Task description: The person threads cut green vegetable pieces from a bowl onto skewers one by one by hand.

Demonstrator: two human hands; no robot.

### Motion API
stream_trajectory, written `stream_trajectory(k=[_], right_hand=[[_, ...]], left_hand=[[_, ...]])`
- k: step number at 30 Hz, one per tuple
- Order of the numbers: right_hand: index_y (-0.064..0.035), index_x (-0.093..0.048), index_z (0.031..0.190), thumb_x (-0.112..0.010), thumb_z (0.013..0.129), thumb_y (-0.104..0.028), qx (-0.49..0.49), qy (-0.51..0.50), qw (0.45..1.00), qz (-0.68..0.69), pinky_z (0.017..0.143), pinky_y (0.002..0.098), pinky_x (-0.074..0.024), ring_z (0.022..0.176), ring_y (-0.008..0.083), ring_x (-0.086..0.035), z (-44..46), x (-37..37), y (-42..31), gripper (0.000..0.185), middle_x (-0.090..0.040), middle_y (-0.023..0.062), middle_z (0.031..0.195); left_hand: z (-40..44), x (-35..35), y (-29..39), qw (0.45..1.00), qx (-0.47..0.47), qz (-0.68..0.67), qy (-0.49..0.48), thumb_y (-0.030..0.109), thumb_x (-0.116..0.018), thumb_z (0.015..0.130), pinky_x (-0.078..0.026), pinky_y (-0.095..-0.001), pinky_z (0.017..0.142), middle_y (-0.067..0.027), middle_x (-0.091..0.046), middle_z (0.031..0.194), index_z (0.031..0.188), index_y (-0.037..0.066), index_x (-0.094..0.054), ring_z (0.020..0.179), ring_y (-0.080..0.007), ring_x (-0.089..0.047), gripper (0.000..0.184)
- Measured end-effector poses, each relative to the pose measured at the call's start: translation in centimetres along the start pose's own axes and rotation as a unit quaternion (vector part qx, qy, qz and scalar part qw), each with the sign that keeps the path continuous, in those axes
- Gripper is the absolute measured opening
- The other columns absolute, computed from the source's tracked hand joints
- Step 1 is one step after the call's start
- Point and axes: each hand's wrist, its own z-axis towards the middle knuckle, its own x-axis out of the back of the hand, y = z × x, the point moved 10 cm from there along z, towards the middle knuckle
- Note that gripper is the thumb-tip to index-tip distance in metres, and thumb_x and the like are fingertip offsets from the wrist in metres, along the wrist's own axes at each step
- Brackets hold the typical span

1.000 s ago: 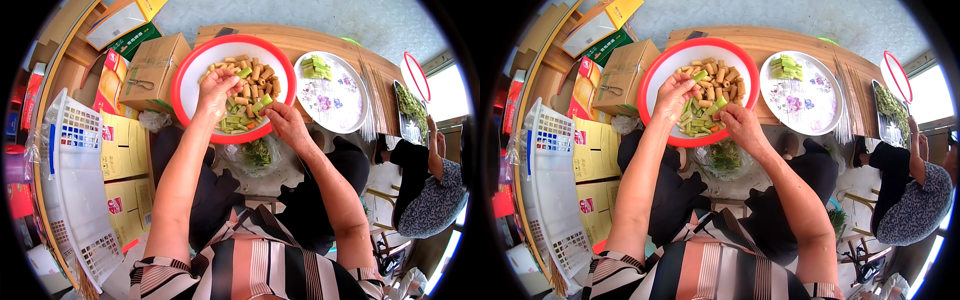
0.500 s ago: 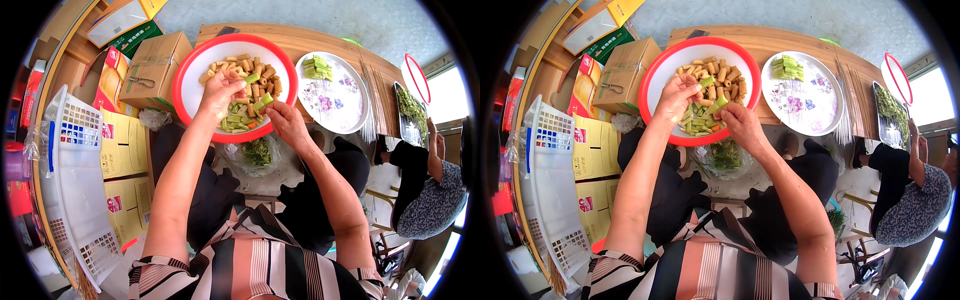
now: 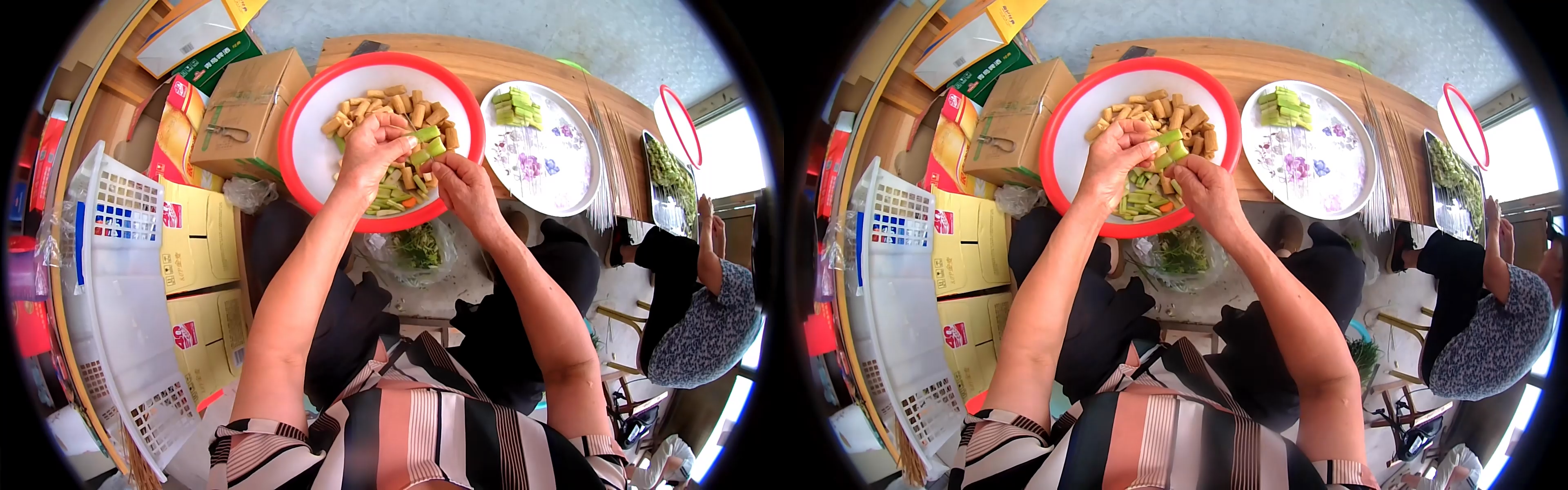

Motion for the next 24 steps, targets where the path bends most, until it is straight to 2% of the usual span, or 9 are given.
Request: stream_trajectory(k=[5,10,20,23,24], right_hand=[[-0.0007,-0.061,0.089,-0.050,0.094,-0.014,0.004,0.003,1.000,0.031,0.047,0.0204,-0.0313,0.053,0.0039,-0.037,-0.1,0.0,-0.6,0.018,-0.042,-0.0056,0.060],[-0.0005,-0.061,0.088,-0.049,0.094,-0.013,0.000,-0.006,0.998,0.066,0.046,0.0196,-0.0291,0.051,0.0032,-0.036,-0.1,0.1,-0.3,0.018,-0.042,-0.0061,0.059],[-0.0001,-0.061,0.089,-0.048,0.095,-0.013,-0.010,0.000,0.995,0.103,0.045,0.0185,-0.0264,0.050,0.0022,-0.035,-0.3,0.5,-0.7,0.019,-0.041,-0.0066,0.058],[0.0004,-0.061,0.090,-0.047,0.095,-0.013,0.013,0.013,0.997,0.079,0.044,0.0187,-0.0261,0.048,0.0023,-0.034,-0.3,1.3,-0.9,0.020,-0.040,-0.0066,0.056],[0.0004,-0.061,0.090,-0.047,0.095,-0.013,0.009,0.013,0.997,0.081,0.044,0.0187,-0.0261,0.048,0.0023,-0.034,-0.3,1.5,-0.7,0.020,-0.040,-0.0066,0.056]], left_hand=[[0.3,0.4,-0.2,1.000,0.015,-0.003,0.008,0.006,-0.064,0.083,-0.049,-0.0243,0.068,-0.0036,-0.062,0.087,0.105,0.004,-0.055,0.075,-0.0110,-0.060,0.024],[0.3,-0.3,-0.4,1.000,0.004,-0.007,-0.024,0.007,-0.063,0.085,-0.051,-0.0262,0.073,-0.0056,-0.063,0.092,0.108,0.004,-0.053,0.080,-0.0125,-0.061,0.026],[1.6,2.1,-1.4,0.999,0.025,-0.042,0.008,0.013,-0.058,0.090,-0.053,-0.0281,0.071,-0.0077,-0.064,0.093,0.107,0.003,-0.054,0.079,-0.0147,-0.062,0.020],[2.1,3.7,-1.7,0.997,0.025,0.071,0.030,0.011,-0.055,0.090,-0.053,-0.0274,0.066,-0.0073,-0.064,0.094,0.101,0.003,-0.058,0.075,-0.0140,-0.063,0.014],[2.1,3.9,-1.9,0.996,0.029,0.073,0.031,0.011,-0.055,0.090,-0.053,-0.0274,0.066,-0.0073,-0.064,0.094,0.101,0.003,-0.058,0.075,-0.0140,-0.063,0.014]])
